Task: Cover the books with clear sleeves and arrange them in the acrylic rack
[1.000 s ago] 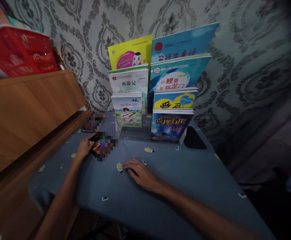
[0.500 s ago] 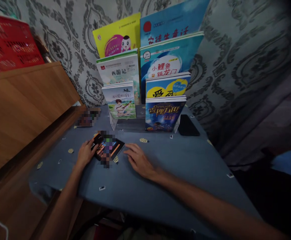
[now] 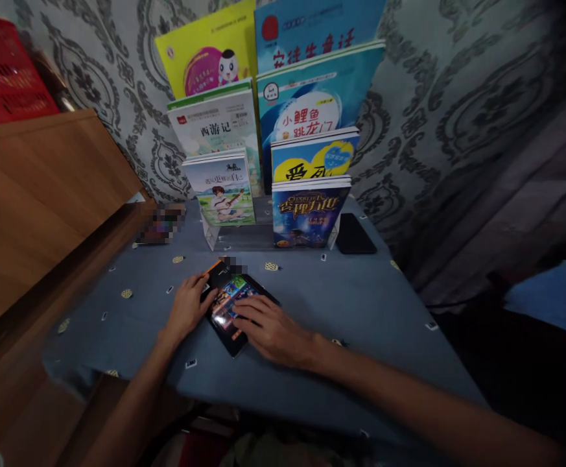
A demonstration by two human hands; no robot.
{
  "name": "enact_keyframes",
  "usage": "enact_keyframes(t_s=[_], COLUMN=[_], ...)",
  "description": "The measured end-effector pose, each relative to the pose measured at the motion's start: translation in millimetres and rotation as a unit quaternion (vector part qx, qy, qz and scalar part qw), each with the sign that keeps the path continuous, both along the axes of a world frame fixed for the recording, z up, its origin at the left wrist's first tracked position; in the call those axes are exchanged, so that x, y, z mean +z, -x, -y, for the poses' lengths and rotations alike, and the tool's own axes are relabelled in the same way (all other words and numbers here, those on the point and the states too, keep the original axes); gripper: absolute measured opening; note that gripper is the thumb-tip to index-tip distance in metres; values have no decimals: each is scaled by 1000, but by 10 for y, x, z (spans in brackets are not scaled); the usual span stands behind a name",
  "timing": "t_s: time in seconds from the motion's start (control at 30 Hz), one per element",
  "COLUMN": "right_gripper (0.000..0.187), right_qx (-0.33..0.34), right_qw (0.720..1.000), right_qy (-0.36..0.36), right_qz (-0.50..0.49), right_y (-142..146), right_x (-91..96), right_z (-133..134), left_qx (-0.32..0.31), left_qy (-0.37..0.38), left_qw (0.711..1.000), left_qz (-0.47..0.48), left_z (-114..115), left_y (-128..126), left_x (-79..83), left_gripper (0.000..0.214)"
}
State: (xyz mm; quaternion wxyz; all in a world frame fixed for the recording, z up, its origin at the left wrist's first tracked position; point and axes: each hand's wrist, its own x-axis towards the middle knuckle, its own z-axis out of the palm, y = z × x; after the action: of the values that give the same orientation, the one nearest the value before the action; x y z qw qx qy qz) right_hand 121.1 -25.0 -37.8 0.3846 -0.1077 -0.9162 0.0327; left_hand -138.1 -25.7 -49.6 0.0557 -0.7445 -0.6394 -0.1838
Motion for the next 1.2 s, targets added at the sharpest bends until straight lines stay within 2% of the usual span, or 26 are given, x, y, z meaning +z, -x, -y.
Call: enact_keyframes(t_s=[0.27, 0.43, 0.57, 0.7, 0.93, 1.2], right_gripper=[28, 28, 30, 29, 34, 30], right_qx=[-64, -124, -177, -224, -258, -308], right_qw=[997, 987, 973, 960, 954, 930], right_qy=[33, 97, 147, 168, 142, 175], right_qz=[7, 14, -11, 6, 49, 94], right_y=[-329, -555, -700, -764, -756, -772], right_x=[84, -74, -201, -233, -224, -75], right_z=[-101, -289, -436, -500, -477, -454], left_qx=[-142, -213, -262, -282, -283, -272], left_qy=[22, 87, 129, 134, 99, 99], left_qw=[989, 972, 956, 949, 953, 957], left_qz=[44, 36, 33, 41, 47, 36], left_z=[-190, -398, -582, -672, -664, -659], left_y=[-636, -1000, -1198, -1300, -1339, -1356], left_x=[-84, -44, 15, 25, -16, -19], left_gripper=[43, 47, 49, 49, 47, 46])
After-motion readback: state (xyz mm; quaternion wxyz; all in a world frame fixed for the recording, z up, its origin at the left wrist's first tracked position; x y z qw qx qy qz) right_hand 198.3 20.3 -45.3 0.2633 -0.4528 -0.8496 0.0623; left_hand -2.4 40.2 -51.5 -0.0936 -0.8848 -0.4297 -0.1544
